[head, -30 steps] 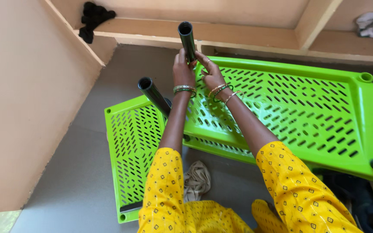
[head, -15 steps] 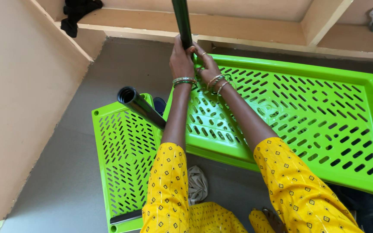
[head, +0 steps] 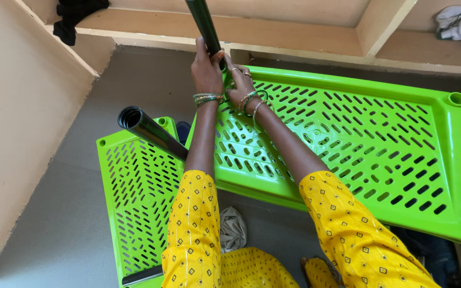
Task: The person wipes a green plastic stool top with a cloth, then wipes and inserts black metal legs into the stool's corner sockets. The person handles the stool top and legs one at a time, cleaning each leg before insertion.
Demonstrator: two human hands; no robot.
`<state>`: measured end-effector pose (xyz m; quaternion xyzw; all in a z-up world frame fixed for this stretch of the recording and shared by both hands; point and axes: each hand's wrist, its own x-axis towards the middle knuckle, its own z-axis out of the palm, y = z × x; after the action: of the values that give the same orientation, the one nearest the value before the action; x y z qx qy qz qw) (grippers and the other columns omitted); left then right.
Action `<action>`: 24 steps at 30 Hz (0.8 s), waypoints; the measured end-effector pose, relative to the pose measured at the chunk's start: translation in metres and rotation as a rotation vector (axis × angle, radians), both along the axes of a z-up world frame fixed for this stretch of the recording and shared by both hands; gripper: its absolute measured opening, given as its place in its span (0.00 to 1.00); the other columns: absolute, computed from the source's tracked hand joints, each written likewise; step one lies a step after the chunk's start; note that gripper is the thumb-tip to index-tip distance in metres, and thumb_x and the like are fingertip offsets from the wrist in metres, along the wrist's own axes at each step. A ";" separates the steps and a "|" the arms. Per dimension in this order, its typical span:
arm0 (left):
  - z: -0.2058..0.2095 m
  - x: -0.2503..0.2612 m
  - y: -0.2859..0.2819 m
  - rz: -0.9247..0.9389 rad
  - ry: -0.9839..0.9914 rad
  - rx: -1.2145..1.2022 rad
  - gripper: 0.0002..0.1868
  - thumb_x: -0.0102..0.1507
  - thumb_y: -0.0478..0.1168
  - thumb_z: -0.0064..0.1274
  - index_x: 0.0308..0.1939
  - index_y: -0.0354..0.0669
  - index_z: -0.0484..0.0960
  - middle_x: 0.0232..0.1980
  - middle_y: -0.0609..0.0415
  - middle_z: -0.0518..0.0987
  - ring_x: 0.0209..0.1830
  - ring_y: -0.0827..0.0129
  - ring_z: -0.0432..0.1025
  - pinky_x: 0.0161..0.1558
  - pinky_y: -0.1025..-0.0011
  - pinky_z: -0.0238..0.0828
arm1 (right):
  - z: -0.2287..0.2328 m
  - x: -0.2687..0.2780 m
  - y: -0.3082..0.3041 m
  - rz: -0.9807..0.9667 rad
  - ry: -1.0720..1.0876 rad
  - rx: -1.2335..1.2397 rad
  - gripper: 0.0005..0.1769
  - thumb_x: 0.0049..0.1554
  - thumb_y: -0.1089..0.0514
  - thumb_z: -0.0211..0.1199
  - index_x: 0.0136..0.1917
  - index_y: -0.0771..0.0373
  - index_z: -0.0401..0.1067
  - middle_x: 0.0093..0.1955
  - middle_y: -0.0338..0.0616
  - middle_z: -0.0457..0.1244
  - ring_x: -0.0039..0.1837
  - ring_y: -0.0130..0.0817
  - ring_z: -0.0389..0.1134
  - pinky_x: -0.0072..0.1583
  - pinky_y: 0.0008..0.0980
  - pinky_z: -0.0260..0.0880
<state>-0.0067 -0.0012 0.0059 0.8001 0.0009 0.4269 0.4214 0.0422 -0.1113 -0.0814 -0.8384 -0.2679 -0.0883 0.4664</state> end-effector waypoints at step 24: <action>-0.027 0.034 0.015 0.127 0.237 0.139 0.23 0.67 0.35 0.53 0.65 0.54 0.66 0.39 0.42 0.83 0.40 0.43 0.80 0.37 0.48 0.72 | -0.010 0.012 -0.006 0.004 -0.183 -0.032 0.52 0.43 0.73 0.63 0.81 0.60 0.56 0.79 0.49 0.57 0.76 0.51 0.55 0.78 0.41 0.54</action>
<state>0.0271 0.0140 -0.0207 0.8705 0.0717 0.3543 0.3339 0.0544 -0.1176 -0.0912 -0.8336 -0.3127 -0.1593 0.4266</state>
